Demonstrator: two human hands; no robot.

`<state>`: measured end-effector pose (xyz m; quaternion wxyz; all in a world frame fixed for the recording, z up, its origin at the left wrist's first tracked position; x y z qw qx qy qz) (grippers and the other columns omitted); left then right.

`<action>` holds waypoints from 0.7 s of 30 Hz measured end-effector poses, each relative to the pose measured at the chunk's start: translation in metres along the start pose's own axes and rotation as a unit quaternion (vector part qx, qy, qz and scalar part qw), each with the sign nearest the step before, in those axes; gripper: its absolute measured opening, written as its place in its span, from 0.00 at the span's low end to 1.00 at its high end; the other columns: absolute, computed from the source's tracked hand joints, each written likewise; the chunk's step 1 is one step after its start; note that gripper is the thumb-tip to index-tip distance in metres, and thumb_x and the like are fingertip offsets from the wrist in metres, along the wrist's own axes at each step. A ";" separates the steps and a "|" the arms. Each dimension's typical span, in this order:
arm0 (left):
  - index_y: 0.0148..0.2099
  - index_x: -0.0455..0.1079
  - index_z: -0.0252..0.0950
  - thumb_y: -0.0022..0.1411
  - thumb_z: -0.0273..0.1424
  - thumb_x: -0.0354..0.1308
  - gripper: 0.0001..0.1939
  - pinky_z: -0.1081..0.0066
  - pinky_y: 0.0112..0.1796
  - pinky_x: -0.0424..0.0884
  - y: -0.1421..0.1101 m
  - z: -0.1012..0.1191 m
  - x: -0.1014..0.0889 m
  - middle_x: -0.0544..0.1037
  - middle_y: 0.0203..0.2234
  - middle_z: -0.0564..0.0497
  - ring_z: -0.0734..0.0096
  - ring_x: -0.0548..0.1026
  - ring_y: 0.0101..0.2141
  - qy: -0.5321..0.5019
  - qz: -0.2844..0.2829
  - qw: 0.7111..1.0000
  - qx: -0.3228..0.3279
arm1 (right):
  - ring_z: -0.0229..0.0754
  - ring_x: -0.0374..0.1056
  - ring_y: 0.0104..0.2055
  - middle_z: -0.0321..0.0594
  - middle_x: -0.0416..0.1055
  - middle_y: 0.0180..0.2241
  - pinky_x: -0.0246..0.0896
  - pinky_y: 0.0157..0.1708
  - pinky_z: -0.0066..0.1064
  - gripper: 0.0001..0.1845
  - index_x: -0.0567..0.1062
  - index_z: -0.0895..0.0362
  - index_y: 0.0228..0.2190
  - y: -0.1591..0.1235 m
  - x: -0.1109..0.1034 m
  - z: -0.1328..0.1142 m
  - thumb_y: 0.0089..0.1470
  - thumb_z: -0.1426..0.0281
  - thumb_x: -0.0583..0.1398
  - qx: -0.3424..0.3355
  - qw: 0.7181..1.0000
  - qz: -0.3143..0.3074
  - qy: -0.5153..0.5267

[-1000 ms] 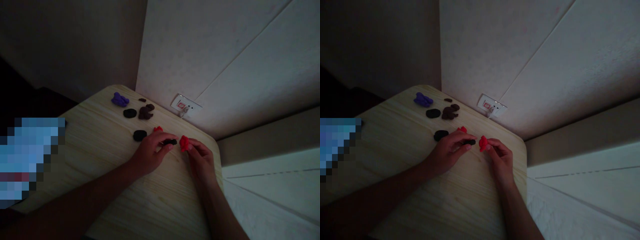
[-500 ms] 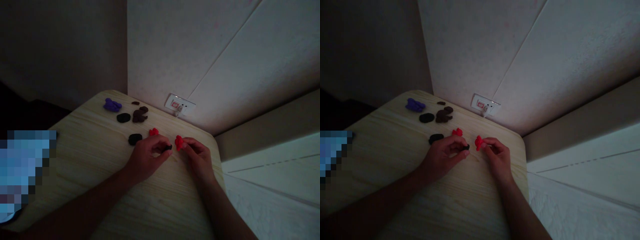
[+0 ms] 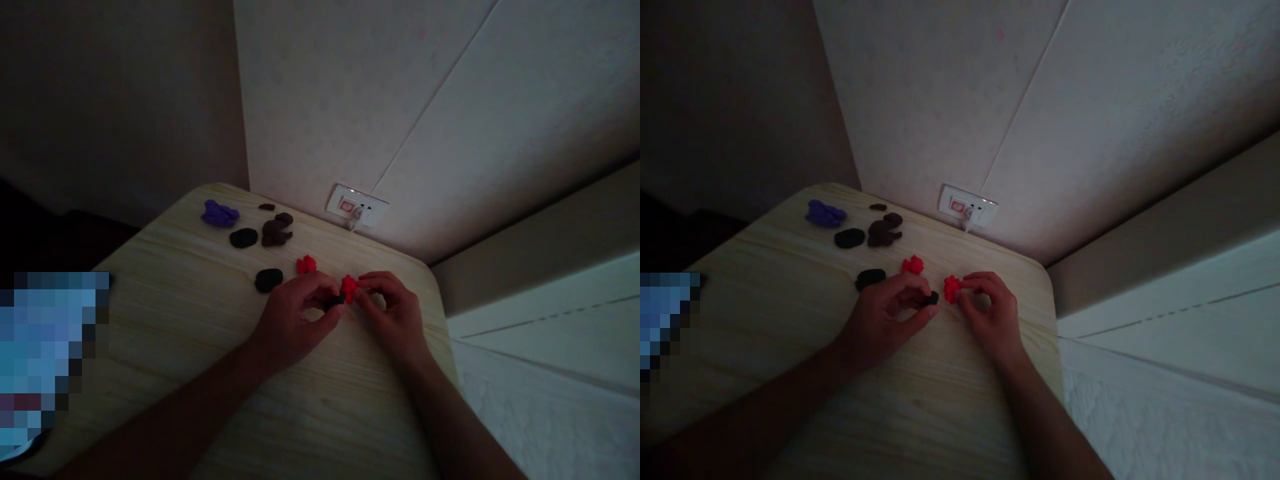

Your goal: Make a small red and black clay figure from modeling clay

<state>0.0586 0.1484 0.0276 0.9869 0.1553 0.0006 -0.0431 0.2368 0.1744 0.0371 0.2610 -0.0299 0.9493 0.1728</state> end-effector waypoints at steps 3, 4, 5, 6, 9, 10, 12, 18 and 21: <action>0.36 0.70 0.38 0.56 0.23 0.65 0.08 0.74 0.36 0.80 0.000 -0.001 0.001 0.79 0.31 0.53 0.73 0.80 0.31 0.010 -0.001 1.000 -0.008 | 0.47 0.74 0.43 0.43 0.77 0.41 0.69 0.44 0.41 0.04 0.83 0.50 0.36 0.000 0.000 -0.001 0.57 0.66 0.68 -0.002 1.000 0.001 -0.001; 0.35 0.70 0.37 0.55 0.22 0.65 0.08 0.74 0.35 0.80 0.001 -0.001 0.001 0.79 0.31 0.53 0.73 0.80 0.31 0.009 -0.001 1.000 -0.009 | 0.47 0.74 0.43 0.43 0.77 0.41 0.69 0.44 0.41 0.04 0.83 0.50 0.36 -0.001 0.001 -0.001 0.57 0.66 0.68 -0.002 1.000 0.000 0.000; 0.35 0.70 0.37 0.54 0.22 0.65 0.08 0.74 0.35 0.80 0.001 -0.001 0.002 0.78 0.31 0.54 0.73 0.79 0.30 0.006 -0.001 1.000 -0.011 | 0.47 0.74 0.43 0.43 0.77 0.41 0.69 0.43 0.41 0.04 0.83 0.51 0.36 -0.001 0.001 -0.001 0.57 0.66 0.68 -0.002 1.000 -0.003 0.003; 0.35 0.70 0.37 0.54 0.22 0.65 0.08 0.74 0.35 0.80 0.001 -0.001 0.002 0.78 0.31 0.54 0.74 0.79 0.30 0.001 -0.002 1.000 -0.013 | 0.47 0.74 0.43 0.44 0.77 0.41 0.70 0.43 0.41 0.04 0.83 0.51 0.36 -0.001 0.002 -0.001 0.57 0.66 0.68 -0.002 1.000 -0.004 0.007; 0.39 0.71 0.38 0.56 0.22 0.64 0.10 0.74 0.37 0.81 0.001 -0.001 0.004 0.80 0.33 0.53 0.73 0.80 0.32 -0.013 -0.005 1.000 -0.014 | 0.47 0.74 0.43 0.44 0.77 0.41 0.70 0.43 0.41 0.05 0.83 0.51 0.36 0.000 0.002 0.002 0.57 0.65 0.68 0.001 1.000 -0.006 0.017; 0.40 0.71 0.38 0.56 0.22 0.63 0.10 0.73 0.37 0.81 0.000 -0.001 0.004 0.80 0.33 0.53 0.73 0.81 0.33 -0.010 -0.007 1.000 -0.015 | 0.47 0.74 0.43 0.44 0.76 0.42 0.70 0.43 0.42 0.05 0.83 0.51 0.36 -0.001 0.002 0.003 0.57 0.65 0.69 0.003 1.000 -0.008 0.018; 0.40 0.72 0.38 0.55 0.23 0.64 0.10 0.73 0.37 0.81 0.000 -0.002 0.004 0.81 0.32 0.53 0.72 0.81 0.32 0.004 -0.009 1.000 -0.016 | 0.48 0.74 0.44 0.43 0.76 0.42 0.70 0.44 0.43 0.05 0.83 0.51 0.36 -0.001 0.002 0.005 0.56 0.64 0.69 0.005 1.000 -0.007 0.021; 0.35 0.73 0.37 0.55 0.24 0.64 0.05 0.73 0.34 0.80 0.000 -0.008 -0.001 0.81 0.31 0.52 0.71 0.81 0.31 0.011 0.011 0.999 -0.034 | 0.49 0.74 0.44 0.43 0.77 0.42 0.69 0.46 0.44 0.05 0.83 0.50 0.36 -0.003 -0.002 0.008 0.57 0.63 0.69 0.015 1.000 0.008 0.026; 0.34 0.74 0.37 0.55 0.24 0.65 0.04 0.72 0.34 0.80 0.000 -0.010 -0.001 0.81 0.30 0.52 0.70 0.81 0.30 0.016 0.013 0.999 -0.040 | 0.48 0.74 0.44 0.42 0.77 0.41 0.69 0.45 0.43 0.05 0.83 0.49 0.36 -0.003 -0.003 0.006 0.56 0.64 0.70 0.015 0.999 0.016 0.041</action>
Point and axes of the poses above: each hand's wrist, its own y-axis towards the middle knuckle, its own x-axis out of the palm, z = x × y, the point moved 10 cm from there along y, towards the middle knuckle
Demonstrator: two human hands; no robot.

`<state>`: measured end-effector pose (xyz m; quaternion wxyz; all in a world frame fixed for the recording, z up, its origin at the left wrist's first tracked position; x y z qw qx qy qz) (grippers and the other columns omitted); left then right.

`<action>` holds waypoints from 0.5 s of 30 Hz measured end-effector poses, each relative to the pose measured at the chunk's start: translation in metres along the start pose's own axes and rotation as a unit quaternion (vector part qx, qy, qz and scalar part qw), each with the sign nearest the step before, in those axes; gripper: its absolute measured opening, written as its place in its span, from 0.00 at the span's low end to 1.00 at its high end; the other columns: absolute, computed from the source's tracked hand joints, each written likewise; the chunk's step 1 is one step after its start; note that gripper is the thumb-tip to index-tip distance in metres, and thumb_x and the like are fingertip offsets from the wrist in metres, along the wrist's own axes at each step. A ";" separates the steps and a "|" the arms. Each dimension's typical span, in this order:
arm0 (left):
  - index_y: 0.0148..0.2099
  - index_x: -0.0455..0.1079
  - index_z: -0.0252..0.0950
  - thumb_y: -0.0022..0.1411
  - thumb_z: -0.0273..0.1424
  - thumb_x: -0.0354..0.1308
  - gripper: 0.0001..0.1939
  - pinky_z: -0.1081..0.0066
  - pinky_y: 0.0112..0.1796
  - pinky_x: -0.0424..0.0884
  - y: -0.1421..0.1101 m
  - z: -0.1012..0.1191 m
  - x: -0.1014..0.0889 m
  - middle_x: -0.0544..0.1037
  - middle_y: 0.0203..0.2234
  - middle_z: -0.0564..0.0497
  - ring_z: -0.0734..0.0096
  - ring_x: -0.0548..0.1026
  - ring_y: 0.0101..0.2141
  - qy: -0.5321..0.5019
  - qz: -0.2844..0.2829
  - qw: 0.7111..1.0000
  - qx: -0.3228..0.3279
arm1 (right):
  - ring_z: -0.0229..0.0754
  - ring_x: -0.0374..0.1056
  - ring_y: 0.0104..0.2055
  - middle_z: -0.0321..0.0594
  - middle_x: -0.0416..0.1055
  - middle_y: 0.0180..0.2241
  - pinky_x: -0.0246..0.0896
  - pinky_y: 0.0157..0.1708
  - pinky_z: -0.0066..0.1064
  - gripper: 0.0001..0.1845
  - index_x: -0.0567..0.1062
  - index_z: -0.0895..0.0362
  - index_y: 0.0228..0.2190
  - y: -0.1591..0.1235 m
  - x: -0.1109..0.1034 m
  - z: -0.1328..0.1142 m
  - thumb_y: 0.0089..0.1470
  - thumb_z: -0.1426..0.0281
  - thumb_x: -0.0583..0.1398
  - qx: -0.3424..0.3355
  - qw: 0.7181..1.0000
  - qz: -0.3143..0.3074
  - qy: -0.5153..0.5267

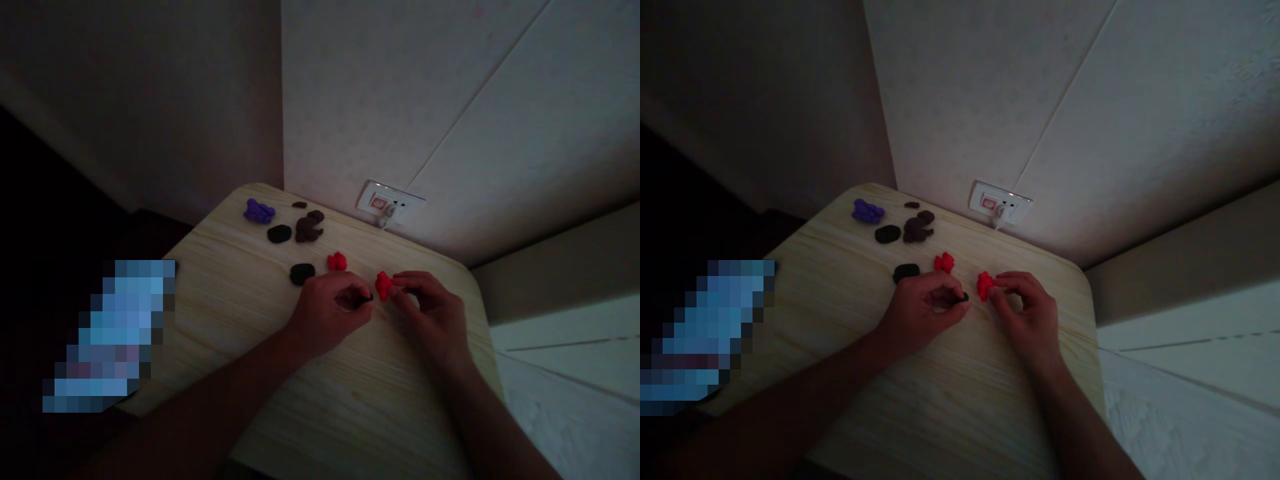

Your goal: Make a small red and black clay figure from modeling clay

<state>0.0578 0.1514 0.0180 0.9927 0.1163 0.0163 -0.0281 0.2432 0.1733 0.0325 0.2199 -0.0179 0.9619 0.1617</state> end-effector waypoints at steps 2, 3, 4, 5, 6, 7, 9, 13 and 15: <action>0.34 0.74 0.37 0.55 0.25 0.65 0.04 0.71 0.33 0.80 0.000 -0.001 0.001 0.81 0.29 0.52 0.69 0.81 0.30 0.002 -0.006 1.000 -0.006 | 0.48 0.74 0.44 0.42 0.77 0.41 0.69 0.44 0.42 0.05 0.83 0.49 0.36 0.000 0.000 -0.002 0.56 0.65 0.70 0.002 1.000 0.001 0.013; 0.34 0.73 0.37 0.55 0.25 0.65 0.04 0.71 0.33 0.80 0.000 -0.002 0.002 0.81 0.29 0.52 0.69 0.81 0.30 0.000 -0.010 1.000 -0.012 | 0.48 0.74 0.43 0.42 0.77 0.41 0.69 0.43 0.41 0.04 0.83 0.49 0.36 0.000 0.001 -0.003 0.56 0.65 0.70 0.004 1.000 0.000 0.020; 0.34 0.73 0.37 0.55 0.25 0.65 0.05 0.71 0.33 0.80 0.000 -0.003 0.003 0.81 0.29 0.52 0.69 0.81 0.30 -0.005 -0.014 1.000 -0.017 | 0.47 0.74 0.43 0.42 0.77 0.41 0.69 0.43 0.41 0.04 0.83 0.49 0.36 0.000 0.001 -0.005 0.56 0.65 0.70 0.006 1.000 0.001 0.028; 0.35 0.72 0.37 0.55 0.25 0.65 0.05 0.71 0.34 0.80 0.001 -0.003 0.003 0.80 0.29 0.52 0.69 0.82 0.30 -0.009 -0.014 1.000 -0.021 | 0.47 0.74 0.43 0.42 0.77 0.41 0.69 0.43 0.40 0.04 0.83 0.49 0.36 0.000 0.001 -0.007 0.56 0.66 0.69 0.007 0.999 0.000 0.039; 0.35 0.72 0.37 0.55 0.25 0.65 0.06 0.71 0.34 0.80 0.001 -0.003 0.003 0.80 0.30 0.52 0.69 0.82 0.31 -0.013 -0.014 1.000 -0.024 | 0.46 0.73 0.43 0.41 0.77 0.40 0.69 0.42 0.40 0.03 0.83 0.49 0.36 0.000 0.001 -0.008 0.57 0.66 0.69 0.009 0.999 0.000 0.049; 0.35 0.71 0.37 0.55 0.25 0.65 0.06 0.71 0.35 0.80 0.001 -0.003 0.003 0.80 0.30 0.53 0.69 0.82 0.31 -0.017 -0.013 0.999 -0.027 | 0.45 0.73 0.43 0.41 0.77 0.40 0.69 0.42 0.39 0.03 0.83 0.49 0.35 0.000 0.001 -0.010 0.57 0.67 0.69 0.009 0.998 0.002 0.060; 0.35 0.70 0.37 0.54 0.25 0.65 0.07 0.71 0.34 0.80 0.002 -0.002 0.002 0.80 0.30 0.53 0.70 0.82 0.31 -0.018 -0.012 0.999 -0.031 | 0.44 0.73 0.42 0.40 0.76 0.39 0.68 0.43 0.38 0.02 0.83 0.49 0.35 0.000 0.000 -0.012 0.57 0.68 0.69 0.009 0.997 0.009 0.074; 0.35 0.70 0.38 0.53 0.26 0.67 0.09 0.72 0.32 0.80 0.002 -0.003 0.002 0.79 0.28 0.54 0.71 0.80 0.27 -0.014 -0.013 0.999 -0.039 | 0.44 0.72 0.43 0.40 0.76 0.40 0.68 0.42 0.37 0.03 0.83 0.49 0.35 -0.001 -0.002 -0.013 0.57 0.68 0.69 0.001 0.997 0.019 0.072; 0.34 0.70 0.37 0.52 0.26 0.67 0.09 0.72 0.31 0.79 0.002 -0.005 0.001 0.79 0.27 0.54 0.71 0.80 0.27 -0.015 -0.010 0.999 -0.047 | 0.44 0.73 0.43 0.41 0.76 0.40 0.68 0.44 0.38 0.03 0.83 0.49 0.35 -0.001 -0.002 -0.013 0.57 0.68 0.69 -0.002 0.997 0.018 0.070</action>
Point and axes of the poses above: each hand's wrist, its own y-axis towards the middle knuckle, its own x-axis out of the palm, z = x × y, the point moved 10 cm from there along y, towards the middle knuckle
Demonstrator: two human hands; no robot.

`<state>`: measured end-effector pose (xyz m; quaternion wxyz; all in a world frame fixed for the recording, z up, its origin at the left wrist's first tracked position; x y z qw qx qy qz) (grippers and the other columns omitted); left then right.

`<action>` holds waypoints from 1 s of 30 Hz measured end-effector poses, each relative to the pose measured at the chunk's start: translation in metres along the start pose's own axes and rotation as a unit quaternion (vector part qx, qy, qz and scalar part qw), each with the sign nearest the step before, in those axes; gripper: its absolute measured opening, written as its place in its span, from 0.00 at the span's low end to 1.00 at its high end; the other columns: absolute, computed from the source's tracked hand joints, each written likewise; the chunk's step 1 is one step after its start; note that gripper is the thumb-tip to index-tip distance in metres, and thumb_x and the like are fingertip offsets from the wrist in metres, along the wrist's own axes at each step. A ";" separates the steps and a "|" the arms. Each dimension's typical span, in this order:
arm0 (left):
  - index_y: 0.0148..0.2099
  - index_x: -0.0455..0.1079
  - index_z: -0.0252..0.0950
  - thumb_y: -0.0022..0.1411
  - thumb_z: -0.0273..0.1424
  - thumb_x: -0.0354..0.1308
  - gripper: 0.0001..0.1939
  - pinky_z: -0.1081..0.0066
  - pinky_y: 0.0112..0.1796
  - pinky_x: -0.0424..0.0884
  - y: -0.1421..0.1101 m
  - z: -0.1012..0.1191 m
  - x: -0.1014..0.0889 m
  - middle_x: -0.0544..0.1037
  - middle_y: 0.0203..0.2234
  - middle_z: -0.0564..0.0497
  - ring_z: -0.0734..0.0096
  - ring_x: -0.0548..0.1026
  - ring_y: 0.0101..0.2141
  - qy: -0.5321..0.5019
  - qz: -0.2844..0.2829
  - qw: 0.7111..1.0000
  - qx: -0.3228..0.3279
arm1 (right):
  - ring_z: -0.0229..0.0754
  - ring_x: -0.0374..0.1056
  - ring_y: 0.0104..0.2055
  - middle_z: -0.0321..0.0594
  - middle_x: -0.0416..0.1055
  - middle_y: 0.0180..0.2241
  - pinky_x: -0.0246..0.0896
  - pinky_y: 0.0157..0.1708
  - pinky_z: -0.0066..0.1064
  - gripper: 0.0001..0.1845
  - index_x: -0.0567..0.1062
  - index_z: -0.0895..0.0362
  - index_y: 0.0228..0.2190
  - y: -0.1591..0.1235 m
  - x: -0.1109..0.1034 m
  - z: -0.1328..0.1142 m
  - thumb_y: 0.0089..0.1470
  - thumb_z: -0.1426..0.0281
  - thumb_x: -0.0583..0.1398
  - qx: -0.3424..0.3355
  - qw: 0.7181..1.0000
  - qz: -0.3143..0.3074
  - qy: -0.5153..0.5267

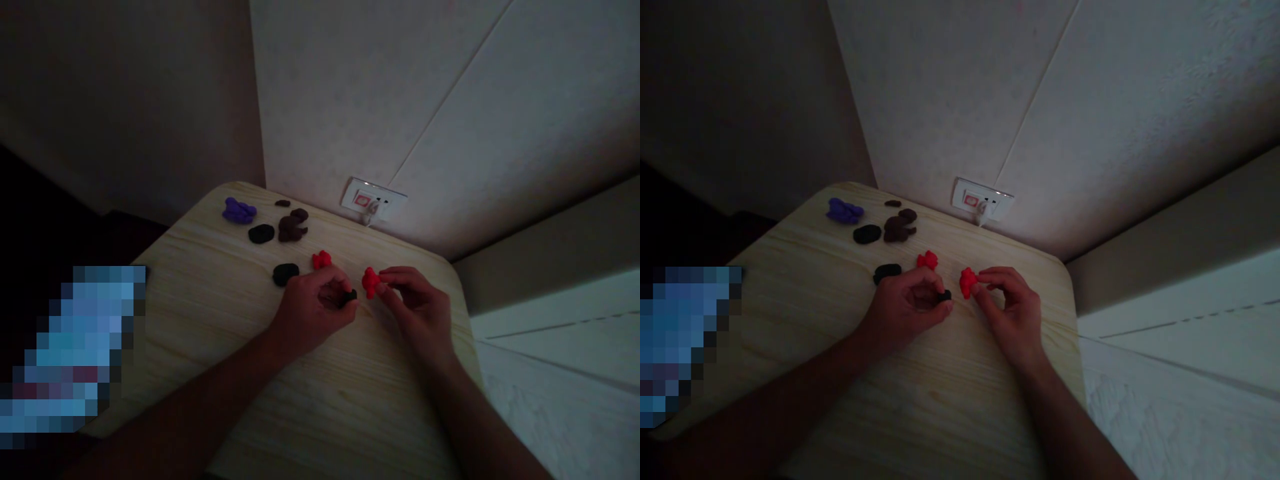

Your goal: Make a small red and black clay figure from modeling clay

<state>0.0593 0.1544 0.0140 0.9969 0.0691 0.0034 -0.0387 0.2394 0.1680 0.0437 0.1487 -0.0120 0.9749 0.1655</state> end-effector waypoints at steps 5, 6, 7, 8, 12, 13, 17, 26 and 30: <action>0.34 0.71 0.37 0.53 0.26 0.67 0.07 0.73 0.32 0.79 0.000 -0.001 0.002 0.80 0.27 0.54 0.71 0.81 0.28 -0.008 -0.009 1.000 0.001 | 0.46 0.73 0.44 0.42 0.76 0.41 0.69 0.46 0.41 0.04 0.82 0.51 0.36 0.000 -0.001 0.003 0.57 0.66 0.69 0.000 1.000 -0.003 -0.013; 0.34 0.71 0.37 0.53 0.26 0.66 0.07 0.73 0.33 0.80 0.000 -0.001 0.003 0.80 0.28 0.53 0.71 0.81 0.28 -0.009 -0.011 1.000 0.005 | 0.46 0.73 0.44 0.42 0.76 0.41 0.69 0.45 0.41 0.04 0.82 0.51 0.36 0.000 -0.001 0.003 0.56 0.66 0.69 0.000 1.000 -0.002 -0.018; 0.35 0.72 0.37 0.54 0.26 0.66 0.06 0.73 0.33 0.80 0.000 0.000 0.003 0.81 0.29 0.53 0.72 0.81 0.29 -0.008 -0.014 1.000 0.009 | 0.46 0.73 0.44 0.42 0.76 0.41 0.69 0.45 0.41 0.04 0.82 0.51 0.36 0.001 -0.001 0.003 0.56 0.66 0.69 -0.001 1.000 0.000 -0.022; 0.35 0.73 0.37 0.54 0.26 0.66 0.06 0.73 0.33 0.80 0.000 0.001 0.004 0.81 0.29 0.53 0.72 0.81 0.29 -0.005 -0.017 1.000 0.011 | 0.46 0.74 0.43 0.43 0.76 0.40 0.69 0.45 0.41 0.04 0.82 0.52 0.35 0.001 -0.001 0.003 0.56 0.66 0.69 -0.002 1.000 0.001 -0.026; 0.34 0.73 0.36 0.51 0.24 0.65 0.06 0.75 0.31 0.78 -0.001 0.005 0.003 0.80 0.27 0.53 0.73 0.79 0.26 0.016 -0.018 1.000 0.008 | 0.45 0.74 0.43 0.43 0.76 0.40 0.69 0.45 0.41 0.04 0.82 0.52 0.35 0.002 0.000 0.003 0.57 0.66 0.69 -0.005 0.999 0.000 -0.031; 0.34 0.73 0.36 0.51 0.24 0.65 0.07 0.75 0.30 0.77 -0.001 0.005 0.003 0.80 0.26 0.54 0.73 0.79 0.26 0.019 -0.017 1.000 0.002 | 0.46 0.74 0.43 0.43 0.76 0.40 0.69 0.45 0.41 0.04 0.82 0.52 0.36 0.002 0.000 0.003 0.57 0.66 0.69 -0.006 1.000 0.000 -0.030; 0.33 0.74 0.36 0.49 0.24 0.65 0.07 0.76 0.28 0.75 0.000 0.005 0.004 0.79 0.24 0.53 0.73 0.78 0.25 0.020 -0.019 1.000 -0.014 | 0.46 0.73 0.43 0.43 0.76 0.40 0.69 0.44 0.41 0.04 0.83 0.51 0.36 0.002 0.000 0.003 0.56 0.67 0.69 -0.006 1.000 -0.002 -0.027; 0.32 0.74 0.36 0.51 0.24 0.63 0.05 0.75 0.26 0.72 -0.001 0.004 0.006 0.78 0.22 0.54 0.74 0.75 0.23 0.031 -0.031 0.999 0.000 | 0.46 0.73 0.43 0.42 0.76 0.41 0.68 0.44 0.40 0.04 0.83 0.51 0.36 0.001 0.001 0.003 0.56 0.67 0.69 -0.003 1.000 -0.003 -0.027; 0.32 0.74 0.36 0.52 0.24 0.63 0.03 0.75 0.25 0.71 -0.001 0.002 0.006 0.77 0.21 0.55 0.74 0.75 0.22 0.036 -0.036 0.999 0.001 | 0.46 0.73 0.44 0.43 0.76 0.41 0.68 0.45 0.41 0.04 0.83 0.51 0.36 0.001 -0.001 0.003 0.56 0.67 0.69 -0.002 1.000 0.000 -0.027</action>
Point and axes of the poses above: each hand's wrist, its own y-axis towards the middle knuckle, its own x-axis out of the palm, z = x × y, the point moved 10 cm from there along y, towards the middle knuckle
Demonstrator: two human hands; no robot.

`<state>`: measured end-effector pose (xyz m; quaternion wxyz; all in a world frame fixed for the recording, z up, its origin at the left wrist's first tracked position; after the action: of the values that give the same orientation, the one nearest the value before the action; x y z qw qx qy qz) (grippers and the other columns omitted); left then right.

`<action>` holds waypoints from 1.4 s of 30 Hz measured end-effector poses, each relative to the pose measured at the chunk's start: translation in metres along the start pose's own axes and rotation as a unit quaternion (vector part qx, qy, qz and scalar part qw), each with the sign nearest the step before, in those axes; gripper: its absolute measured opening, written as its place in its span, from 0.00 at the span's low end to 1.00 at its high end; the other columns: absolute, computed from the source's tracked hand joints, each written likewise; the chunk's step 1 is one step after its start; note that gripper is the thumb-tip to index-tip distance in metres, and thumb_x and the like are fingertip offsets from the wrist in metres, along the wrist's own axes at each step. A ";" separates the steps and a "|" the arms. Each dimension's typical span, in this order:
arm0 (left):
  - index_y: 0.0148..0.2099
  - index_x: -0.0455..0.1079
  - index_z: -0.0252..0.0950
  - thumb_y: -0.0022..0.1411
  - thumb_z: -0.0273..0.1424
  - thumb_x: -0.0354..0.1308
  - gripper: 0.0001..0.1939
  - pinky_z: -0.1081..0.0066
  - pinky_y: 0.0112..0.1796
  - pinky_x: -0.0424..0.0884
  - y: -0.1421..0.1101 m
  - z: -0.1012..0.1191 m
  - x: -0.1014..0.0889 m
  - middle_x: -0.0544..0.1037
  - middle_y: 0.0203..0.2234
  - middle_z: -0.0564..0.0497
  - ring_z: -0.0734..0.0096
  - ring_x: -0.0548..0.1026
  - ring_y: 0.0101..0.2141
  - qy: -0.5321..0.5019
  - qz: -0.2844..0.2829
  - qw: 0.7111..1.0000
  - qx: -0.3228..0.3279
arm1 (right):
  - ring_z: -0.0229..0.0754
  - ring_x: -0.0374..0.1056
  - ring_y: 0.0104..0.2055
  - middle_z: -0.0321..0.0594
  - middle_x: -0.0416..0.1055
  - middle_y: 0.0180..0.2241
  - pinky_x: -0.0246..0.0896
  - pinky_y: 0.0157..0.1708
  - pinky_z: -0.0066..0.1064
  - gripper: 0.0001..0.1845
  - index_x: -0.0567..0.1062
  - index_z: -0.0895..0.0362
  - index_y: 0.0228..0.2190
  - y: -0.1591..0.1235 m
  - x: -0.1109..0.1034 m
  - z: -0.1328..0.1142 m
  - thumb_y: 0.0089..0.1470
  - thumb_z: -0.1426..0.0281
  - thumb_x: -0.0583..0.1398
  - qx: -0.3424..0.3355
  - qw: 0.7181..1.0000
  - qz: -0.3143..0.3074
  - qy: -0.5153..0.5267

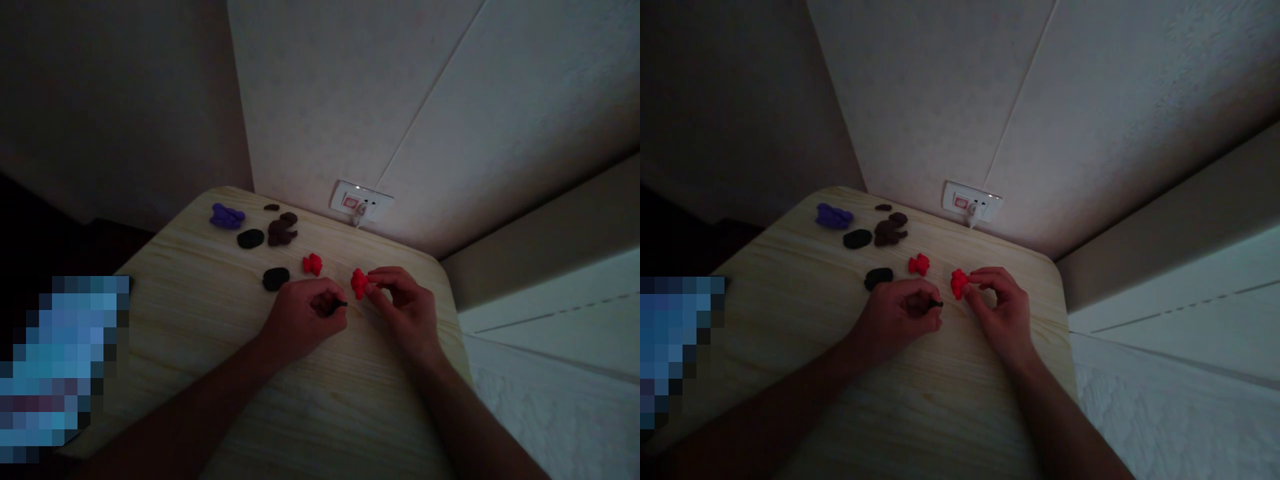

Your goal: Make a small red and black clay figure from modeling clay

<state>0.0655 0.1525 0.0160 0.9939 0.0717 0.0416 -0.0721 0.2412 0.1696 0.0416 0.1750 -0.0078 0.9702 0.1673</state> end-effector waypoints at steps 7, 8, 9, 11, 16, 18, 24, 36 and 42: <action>0.32 0.74 0.36 0.52 0.26 0.65 0.03 0.73 0.27 0.75 -0.001 -0.010 0.004 0.79 0.23 0.53 0.71 0.78 0.24 -0.026 -0.014 0.999 -0.037 | 0.46 0.73 0.42 0.43 0.77 0.40 0.68 0.43 0.41 0.04 0.83 0.51 0.36 0.001 0.001 0.001 0.56 0.67 0.69 -0.007 1.000 -0.001 -0.001; 0.32 0.74 0.36 0.52 0.26 0.65 0.04 0.73 0.28 0.75 -0.001 -0.011 0.004 0.80 0.23 0.53 0.71 0.78 0.24 -0.027 -0.014 0.999 -0.041 | 0.46 0.73 0.42 0.43 0.77 0.40 0.68 0.42 0.41 0.04 0.83 0.51 0.36 0.001 0.002 0.001 0.56 0.67 0.69 -0.010 1.000 0.000 0.000; 0.33 0.74 0.36 0.53 0.27 0.65 0.04 0.73 0.28 0.75 -0.001 -0.011 0.004 0.80 0.24 0.52 0.71 0.79 0.25 -0.027 -0.013 0.999 -0.042 | 0.46 0.73 0.41 0.43 0.77 0.40 0.68 0.42 0.40 0.04 0.83 0.51 0.36 0.001 0.002 0.001 0.56 0.67 0.69 -0.012 1.000 -0.001 0.000; 0.34 0.74 0.36 0.53 0.27 0.66 0.05 0.73 0.29 0.76 0.000 -0.011 0.003 0.80 0.25 0.52 0.71 0.79 0.26 -0.028 -0.012 0.999 -0.040 | 0.45 0.73 0.41 0.42 0.77 0.40 0.68 0.42 0.40 0.04 0.83 0.51 0.36 0.001 0.003 0.001 0.56 0.67 0.69 -0.013 1.000 -0.001 0.004; 0.37 0.72 0.37 0.58 0.28 0.65 0.05 0.73 0.29 0.77 0.001 -0.014 0.005 0.78 0.27 0.54 0.73 0.78 0.26 -0.078 -0.020 0.996 -0.044 | 0.45 0.73 0.42 0.42 0.77 0.40 0.68 0.42 0.39 0.03 0.83 0.51 0.35 0.001 0.004 -0.003 0.57 0.67 0.69 -0.015 1.000 -0.001 0.023; 0.37 0.72 0.37 0.60 0.28 0.65 0.04 0.74 0.30 0.77 0.001 -0.015 0.007 0.77 0.28 0.54 0.74 0.78 0.26 -0.094 -0.031 0.994 -0.043 | 0.45 0.73 0.42 0.43 0.77 0.40 0.68 0.42 0.39 0.03 0.83 0.51 0.35 0.001 0.005 -0.004 0.57 0.67 0.69 -0.015 1.000 -0.008 0.025; 0.35 0.74 0.36 0.59 0.27 0.66 0.04 0.74 0.29 0.76 0.002 -0.014 0.008 0.78 0.28 0.54 0.75 0.77 0.26 -0.101 -0.035 0.994 -0.036 | 0.46 0.73 0.43 0.43 0.77 0.40 0.68 0.42 0.39 0.03 0.83 0.51 0.36 0.000 0.008 -0.007 0.56 0.68 0.70 -0.024 0.999 -0.016 0.043; 0.41 0.77 0.37 0.60 0.27 0.66 0.06 0.70 0.42 0.80 0.004 -0.003 -0.005 0.83 0.35 0.50 0.70 0.82 0.36 -0.047 0.007 0.999 0.027 | 0.42 0.70 0.34 0.42 0.77 0.36 0.66 0.33 0.35 0.05 0.82 0.53 0.36 0.001 0.001 -0.007 0.57 0.66 0.68 -0.025 0.998 0.009 -0.061; 0.40 0.77 0.38 0.59 0.26 0.67 0.06 0.72 0.41 0.80 0.003 0.002 -0.010 0.83 0.34 0.52 0.72 0.82 0.35 -0.013 0.035 0.998 0.048 | 0.46 0.73 0.40 0.45 0.76 0.39 0.70 0.38 0.38 0.04 0.81 0.54 0.35 -0.002 0.004 -0.021 0.55 0.71 0.68 -0.094 0.982 -0.009 -0.161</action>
<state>0.0563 0.1564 0.0197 0.9917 0.1201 0.0229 -0.0399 0.2304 0.1616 0.0577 0.3288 -0.0063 0.9091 0.2556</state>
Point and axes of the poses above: each hand's wrist, its own y-axis towards the middle knuckle, its own x-axis out of the palm, z = x × y, the point moved 10 cm from there along y, towards the middle knuckle
